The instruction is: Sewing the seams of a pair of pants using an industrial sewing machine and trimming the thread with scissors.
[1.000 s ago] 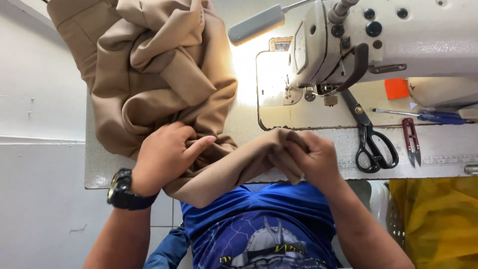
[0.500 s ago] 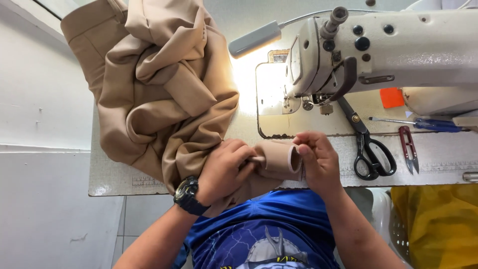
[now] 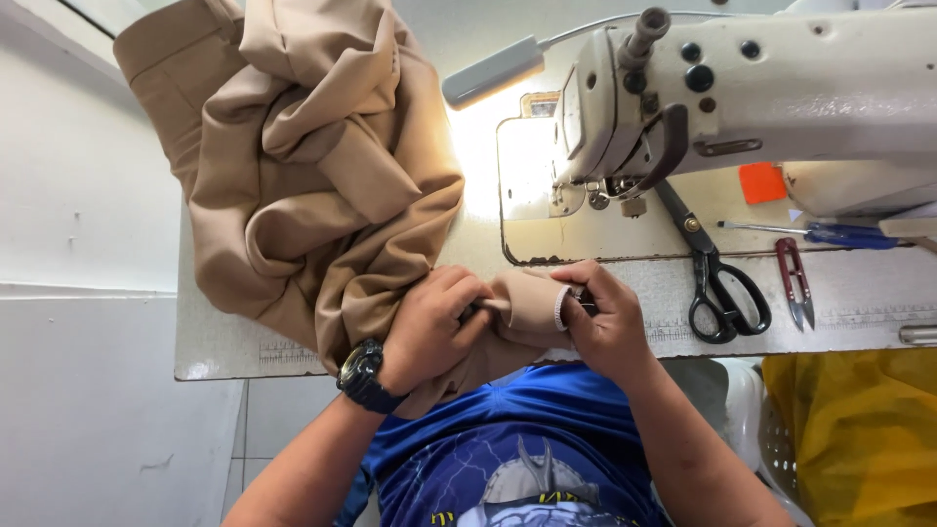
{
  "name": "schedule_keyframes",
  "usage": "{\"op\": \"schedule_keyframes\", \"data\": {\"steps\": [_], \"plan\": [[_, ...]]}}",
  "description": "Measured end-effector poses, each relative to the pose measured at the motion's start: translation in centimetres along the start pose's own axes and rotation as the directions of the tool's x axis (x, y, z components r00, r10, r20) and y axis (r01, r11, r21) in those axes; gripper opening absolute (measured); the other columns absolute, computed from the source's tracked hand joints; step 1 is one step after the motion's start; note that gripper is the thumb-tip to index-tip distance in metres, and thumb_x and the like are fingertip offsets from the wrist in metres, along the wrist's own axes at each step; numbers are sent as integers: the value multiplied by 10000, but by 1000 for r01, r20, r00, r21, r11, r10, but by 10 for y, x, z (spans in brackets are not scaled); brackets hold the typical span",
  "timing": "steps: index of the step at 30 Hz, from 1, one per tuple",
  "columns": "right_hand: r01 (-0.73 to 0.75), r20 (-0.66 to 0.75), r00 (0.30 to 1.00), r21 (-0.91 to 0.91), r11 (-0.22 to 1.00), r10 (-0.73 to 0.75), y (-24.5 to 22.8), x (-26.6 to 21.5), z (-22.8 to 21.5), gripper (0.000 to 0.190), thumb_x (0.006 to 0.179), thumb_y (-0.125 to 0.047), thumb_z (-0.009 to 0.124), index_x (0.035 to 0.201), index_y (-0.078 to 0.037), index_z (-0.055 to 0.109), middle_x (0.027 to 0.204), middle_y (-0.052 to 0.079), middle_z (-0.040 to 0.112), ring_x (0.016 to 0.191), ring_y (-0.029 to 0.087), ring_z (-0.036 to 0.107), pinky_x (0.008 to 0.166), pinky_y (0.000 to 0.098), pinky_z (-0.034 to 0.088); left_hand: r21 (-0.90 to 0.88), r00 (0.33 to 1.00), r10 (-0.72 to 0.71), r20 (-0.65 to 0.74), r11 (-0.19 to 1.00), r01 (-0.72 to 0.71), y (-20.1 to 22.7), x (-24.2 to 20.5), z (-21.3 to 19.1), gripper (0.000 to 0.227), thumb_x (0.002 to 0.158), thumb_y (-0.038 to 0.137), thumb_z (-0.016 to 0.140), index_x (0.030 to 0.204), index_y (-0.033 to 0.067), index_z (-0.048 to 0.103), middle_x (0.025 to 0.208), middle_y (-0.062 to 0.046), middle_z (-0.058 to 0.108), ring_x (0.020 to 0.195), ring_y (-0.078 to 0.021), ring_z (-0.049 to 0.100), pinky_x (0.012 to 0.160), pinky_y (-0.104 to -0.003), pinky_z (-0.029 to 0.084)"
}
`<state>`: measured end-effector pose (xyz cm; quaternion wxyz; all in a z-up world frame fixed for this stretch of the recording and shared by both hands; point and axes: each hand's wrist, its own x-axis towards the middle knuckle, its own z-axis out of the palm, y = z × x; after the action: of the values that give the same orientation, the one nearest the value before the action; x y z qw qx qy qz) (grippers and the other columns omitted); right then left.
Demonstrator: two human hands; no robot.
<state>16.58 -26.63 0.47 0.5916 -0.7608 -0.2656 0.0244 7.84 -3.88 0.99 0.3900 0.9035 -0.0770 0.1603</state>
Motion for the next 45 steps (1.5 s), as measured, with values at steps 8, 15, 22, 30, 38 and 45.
{"op": "schedule_keyframes", "data": {"steps": [8, 15, 22, 30, 38, 45], "plan": [[-12, -8, 1000, 20, 1000, 12, -1, -2, 0, 242, 874, -176, 657, 1070, -84, 767, 820, 114, 690, 776, 233, 694, 710, 403, 562, -23, 1000, -17, -2, 1000, 17, 5, 0, -3, 134, 820, 123, 745, 941, 134, 687, 829, -72, 626, 814, -328, 675, 679, -417, 574], [8, -5, 1000, 56, 998, -7, -1, 1, 1, 259, 909, -253, 660, 1067, -78, 768, 810, 113, 701, 735, 217, 688, 696, 393, 576, -4, 999, -33, 18, 999, 33, 2, 1, -4, 134, 810, 133, 746, 928, 143, 683, 832, -54, 635, 819, -317, 678, 670, -411, 572], [-10, 85, 996, -121, 993, 20, -7, 0, -5, 407, 971, -462, 538, 1055, -101, 707, 947, 43, 741, 855, 186, 702, 737, 319, 535, -41, 999, -22, 49, 999, 24, 16, 6, -11, 79, 824, 61, 657, 875, 101, 612, 854, -75, 628, 782, -284, 595, 716, -383, 472], [-14, 78, 997, -119, 993, 24, -5, 0, -5, 403, 953, -465, 539, 1042, -119, 724, 923, 31, 760, 826, 177, 719, 727, 314, 544, -54, 998, -40, 58, 998, 43, 15, 5, -10, 73, 822, 89, 670, 881, 116, 636, 863, -64, 644, 797, -267, 609, 722, -367, 483], [-17, 66, 998, -104, 994, 24, -3, -1, -4, 437, 946, -504, 543, 1027, -120, 735, 903, 23, 768, 806, 165, 723, 709, 309, 549, -52, 995, -66, 73, 996, 70, 3, -2, -1, 99, 802, 109, 677, 887, 143, 638, 881, -39, 662, 818, -248, 622, 744, -350, 490], [-81, 41, 995, -175, 981, 89, 10, -5, -4, 340, 923, -427, 560, 1033, -165, 748, 960, 23, 785, 872, 179, 735, 771, 314, 545, -63, 994, -72, 77, 995, 77, -3, -3, 1, 73, 846, 141, 691, 885, 139, 629, 877, -77, 632, 805, -283, 616, 724, -379, 479]]}}
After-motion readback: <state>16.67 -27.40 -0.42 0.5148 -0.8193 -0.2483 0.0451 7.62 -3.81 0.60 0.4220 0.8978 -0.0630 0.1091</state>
